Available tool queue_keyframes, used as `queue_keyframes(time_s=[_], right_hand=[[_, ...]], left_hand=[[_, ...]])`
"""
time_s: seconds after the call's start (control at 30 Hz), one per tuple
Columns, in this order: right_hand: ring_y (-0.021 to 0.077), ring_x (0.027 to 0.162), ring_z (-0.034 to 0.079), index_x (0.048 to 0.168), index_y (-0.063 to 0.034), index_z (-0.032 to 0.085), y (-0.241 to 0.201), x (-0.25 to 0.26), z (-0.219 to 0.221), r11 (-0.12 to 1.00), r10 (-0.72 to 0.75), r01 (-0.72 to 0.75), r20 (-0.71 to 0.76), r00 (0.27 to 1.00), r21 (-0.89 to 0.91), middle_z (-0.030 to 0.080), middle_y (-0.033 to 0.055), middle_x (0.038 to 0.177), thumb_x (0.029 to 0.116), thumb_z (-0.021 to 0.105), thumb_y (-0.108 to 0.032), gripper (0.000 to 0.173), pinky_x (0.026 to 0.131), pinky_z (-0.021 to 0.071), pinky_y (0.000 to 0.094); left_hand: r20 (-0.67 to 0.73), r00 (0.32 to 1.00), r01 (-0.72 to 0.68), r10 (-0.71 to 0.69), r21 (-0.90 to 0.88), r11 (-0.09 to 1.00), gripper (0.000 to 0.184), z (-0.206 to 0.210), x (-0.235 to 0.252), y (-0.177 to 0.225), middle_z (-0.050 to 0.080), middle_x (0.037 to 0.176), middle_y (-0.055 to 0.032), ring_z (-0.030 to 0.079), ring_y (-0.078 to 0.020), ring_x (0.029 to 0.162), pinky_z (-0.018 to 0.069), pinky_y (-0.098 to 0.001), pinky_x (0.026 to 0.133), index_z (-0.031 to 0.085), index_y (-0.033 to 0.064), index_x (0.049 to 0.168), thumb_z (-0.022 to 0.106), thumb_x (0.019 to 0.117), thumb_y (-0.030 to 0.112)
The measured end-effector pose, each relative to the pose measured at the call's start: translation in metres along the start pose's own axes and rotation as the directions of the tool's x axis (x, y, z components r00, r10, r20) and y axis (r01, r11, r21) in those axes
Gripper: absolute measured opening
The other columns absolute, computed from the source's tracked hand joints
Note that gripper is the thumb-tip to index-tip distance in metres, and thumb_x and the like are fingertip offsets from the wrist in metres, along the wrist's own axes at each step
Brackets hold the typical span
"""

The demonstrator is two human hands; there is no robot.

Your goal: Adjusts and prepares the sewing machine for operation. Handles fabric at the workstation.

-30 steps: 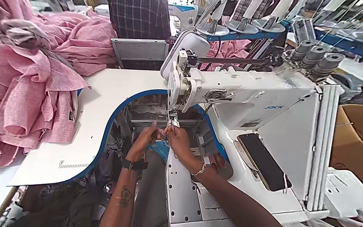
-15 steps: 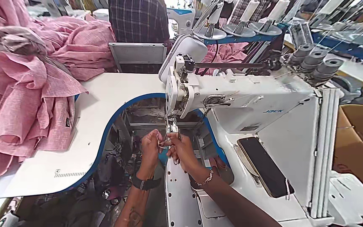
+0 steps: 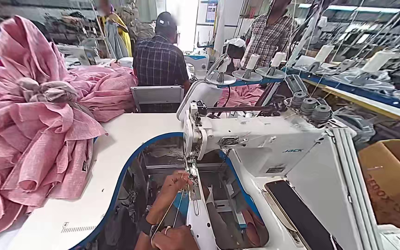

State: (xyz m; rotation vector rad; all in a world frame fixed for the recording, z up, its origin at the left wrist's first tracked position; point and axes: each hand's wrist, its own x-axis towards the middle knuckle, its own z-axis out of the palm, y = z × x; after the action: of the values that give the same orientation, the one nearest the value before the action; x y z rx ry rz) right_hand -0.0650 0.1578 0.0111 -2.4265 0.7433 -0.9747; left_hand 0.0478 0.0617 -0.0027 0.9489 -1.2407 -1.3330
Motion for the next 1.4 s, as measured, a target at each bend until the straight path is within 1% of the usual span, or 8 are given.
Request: queue_keyframes(time_s=[0.23,0.53,0.7,0.83,0.93,1.07,1.27,1.4], right_hand=[[0.0076,0.059,0.063,0.105,0.0023,0.068,0.042,0.029,-0.043,0.639,0.658,-0.683,0.208,0.723,0.353,0.071,0.0045,0.084,0.1054,0.045,-0.008,0.026,0.059,0.0546,0.0255],[0.0048,0.047,0.058,0.132,-0.0012,0.048,0.050,0.052,-0.059,-0.011,0.840,-0.606,0.336,0.427,0.796,0.075,0.0083,0.083,0.1133,0.033,-0.016,0.029,0.040,0.0398,0.0165],[0.0080,0.051,0.048,0.107,0.0011,0.068,0.044,0.037,-0.037,0.670,0.591,-0.592,0.162,0.790,0.448,0.054,-0.0015,0.062,0.1029,0.044,-0.007,0.026,0.054,0.0444,0.0292],[0.0329,0.063,0.070,0.089,0.0004,0.074,0.004,0.004,-0.003,0.987,0.031,-0.052,0.132,0.991,0.155,0.069,0.0165,0.069,0.0801,0.065,0.003,0.013,0.056,0.0544,0.0514],[0.0285,0.056,0.067,0.087,-0.0022,0.072,0.006,-0.004,0.005,0.983,-0.179,0.169,0.162,0.970,0.071,0.065,0.0136,0.065,0.0764,0.070,-0.001,0.011,0.047,0.0509,0.0434],[0.0254,0.064,0.070,0.104,0.0036,0.073,0.021,0.006,-0.015,0.978,0.181,-0.176,-0.032,0.983,0.116,0.070,0.0145,0.077,0.0838,0.062,0.000,0.023,0.058,0.0567,0.0421],[0.0029,0.041,0.050,0.133,-0.0016,0.048,0.049,0.048,-0.058,0.027,0.842,-0.633,0.324,0.432,0.773,0.074,0.0070,0.082,0.1124,0.035,-0.014,0.027,0.038,0.0367,0.0176],[0.0033,0.053,0.048,0.113,0.0020,0.066,0.050,0.043,-0.054,0.531,0.729,-0.688,0.148,0.669,0.495,0.054,-0.0027,0.065,0.1066,0.044,-0.007,0.025,0.052,0.0406,0.0199]], left_hand=[[-0.486,0.821,-0.403,0.301,-0.117,0.908,0.048,-0.021,-0.024,0.006,0.070,0.073,0.0094,0.071,-0.0065,0.078,0.0591,-0.0319,0.089,0.064,0.0173,0.079,0.026,0.1096,0.013],[0.240,0.956,-0.093,0.168,-0.297,0.950,0.040,-0.017,-0.099,0.013,0.068,0.069,0.0113,0.069,-0.0035,0.068,0.0608,-0.0277,0.077,0.071,0.0235,0.081,0.049,0.1053,0.047],[0.149,0.980,0.149,-0.129,-0.128,0.981,0.038,-0.035,-0.087,0.008,0.064,0.062,0.0089,0.061,-0.0010,0.052,0.0541,-0.0192,0.053,0.068,0.0149,0.091,0.039,0.1089,0.031],[0.113,0.993,0.010,-0.033,0.199,0.980,0.042,-0.029,-0.027,0.000,0.063,0.127,-0.0075,0.061,-0.0095,0.113,0.0523,-0.0287,0.097,0.072,-0.0033,0.104,0.039,0.1051,0.024],[0.038,0.964,-0.258,0.262,-0.085,0.962,0.041,-0.012,0.002,-0.011,0.064,0.137,-0.0189,0.054,-0.0255,0.137,0.0371,-0.0419,0.119,0.072,-0.0022,0.089,0.045,0.1069,0.023],[-0.335,0.933,-0.268,0.128,-0.412,0.871,0.047,-0.004,-0.008,0.001,0.058,0.056,0.0084,0.063,-0.0074,0.058,0.0605,-0.0343,0.082,0.062,0.0170,0.072,0.031,0.1067,0.013],[0.236,0.967,0.010,0.097,-0.415,0.910,0.034,-0.038,-0.091,0.013,0.057,0.057,0.0140,0.058,0.0012,0.053,0.0546,-0.0192,0.061,0.072,0.0217,0.078,0.060,0.1007,0.043],[0.198,0.971,0.156,-0.133,-0.108,0.982,0.032,-0.036,-0.094,0.017,0.064,0.062,0.0098,0.060,-0.0004,0.052,0.0533,-0.0187,0.053,0.072,0.0149,0.092,0.048,0.1053,0.032]])
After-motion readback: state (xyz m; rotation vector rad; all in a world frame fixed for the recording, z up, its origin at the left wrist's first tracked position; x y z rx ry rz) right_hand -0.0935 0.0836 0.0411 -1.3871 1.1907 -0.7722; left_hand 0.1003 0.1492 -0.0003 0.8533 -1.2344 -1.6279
